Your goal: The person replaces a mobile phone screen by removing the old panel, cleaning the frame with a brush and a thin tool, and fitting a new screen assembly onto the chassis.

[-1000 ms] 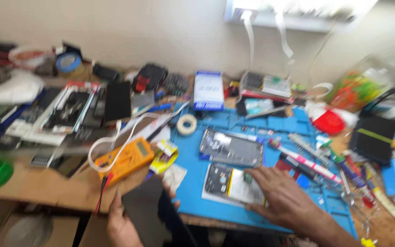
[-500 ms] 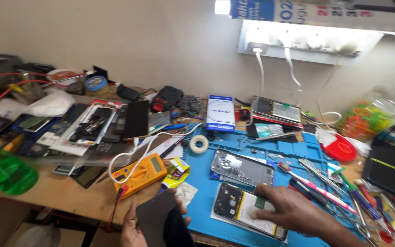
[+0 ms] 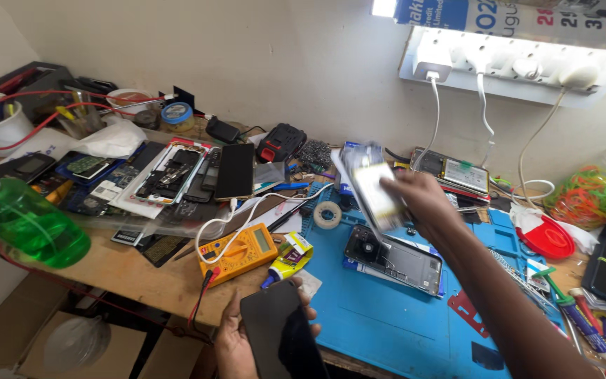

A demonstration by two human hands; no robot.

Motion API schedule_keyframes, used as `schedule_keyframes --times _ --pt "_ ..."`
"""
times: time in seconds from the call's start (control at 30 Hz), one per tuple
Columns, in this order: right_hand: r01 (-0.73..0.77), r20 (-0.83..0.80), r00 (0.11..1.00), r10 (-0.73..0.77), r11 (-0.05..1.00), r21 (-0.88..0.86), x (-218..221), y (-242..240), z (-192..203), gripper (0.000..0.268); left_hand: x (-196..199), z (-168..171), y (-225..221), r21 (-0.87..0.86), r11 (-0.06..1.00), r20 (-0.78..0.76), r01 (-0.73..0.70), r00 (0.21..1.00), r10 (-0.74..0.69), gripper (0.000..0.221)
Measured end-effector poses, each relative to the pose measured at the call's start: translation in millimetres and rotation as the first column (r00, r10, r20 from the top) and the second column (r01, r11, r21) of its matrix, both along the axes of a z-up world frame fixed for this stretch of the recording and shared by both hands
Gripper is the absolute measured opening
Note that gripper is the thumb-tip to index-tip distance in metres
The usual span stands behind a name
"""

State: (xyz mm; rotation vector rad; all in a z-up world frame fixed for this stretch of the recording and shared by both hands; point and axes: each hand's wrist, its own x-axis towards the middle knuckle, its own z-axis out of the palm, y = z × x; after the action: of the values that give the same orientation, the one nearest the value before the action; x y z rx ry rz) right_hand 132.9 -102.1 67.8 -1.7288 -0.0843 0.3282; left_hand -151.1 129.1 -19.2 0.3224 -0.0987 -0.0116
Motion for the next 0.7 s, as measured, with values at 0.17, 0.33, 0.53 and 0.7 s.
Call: schedule_keyframes --times 0.17,0.33,0.53,0.7 --pt "0.121 0.129 0.983 -0.134 0.987 0.102 86.1 44.4 -39.8 0.037 -12.2 -4.3 14.7 -0.030 0.999 -0.010 0.041 0.999 -0.041 0.089" --pt "0.218 0.383 0.922 -0.056 0.893 -0.394 103.7 50.1 -48.6 0.043 -21.6 -11.4 35.5 0.043 0.999 -0.199 -0.021 0.980 0.029 0.092" --pt "0.393 0.541 0.776 0.323 0.423 -0.817 62.3 65.4 13.9 0.050 -2.4 14.6 2.9 -0.009 0.996 -0.086 -0.090 0.992 0.089 0.089" --pt "0.205 0.607 0.647 0.461 0.661 -0.722 -46.4 6.3 68.7 0.029 17.4 36.4 -18.2 -0.077 0.997 -0.144 -0.005 0.989 -0.006 0.080"
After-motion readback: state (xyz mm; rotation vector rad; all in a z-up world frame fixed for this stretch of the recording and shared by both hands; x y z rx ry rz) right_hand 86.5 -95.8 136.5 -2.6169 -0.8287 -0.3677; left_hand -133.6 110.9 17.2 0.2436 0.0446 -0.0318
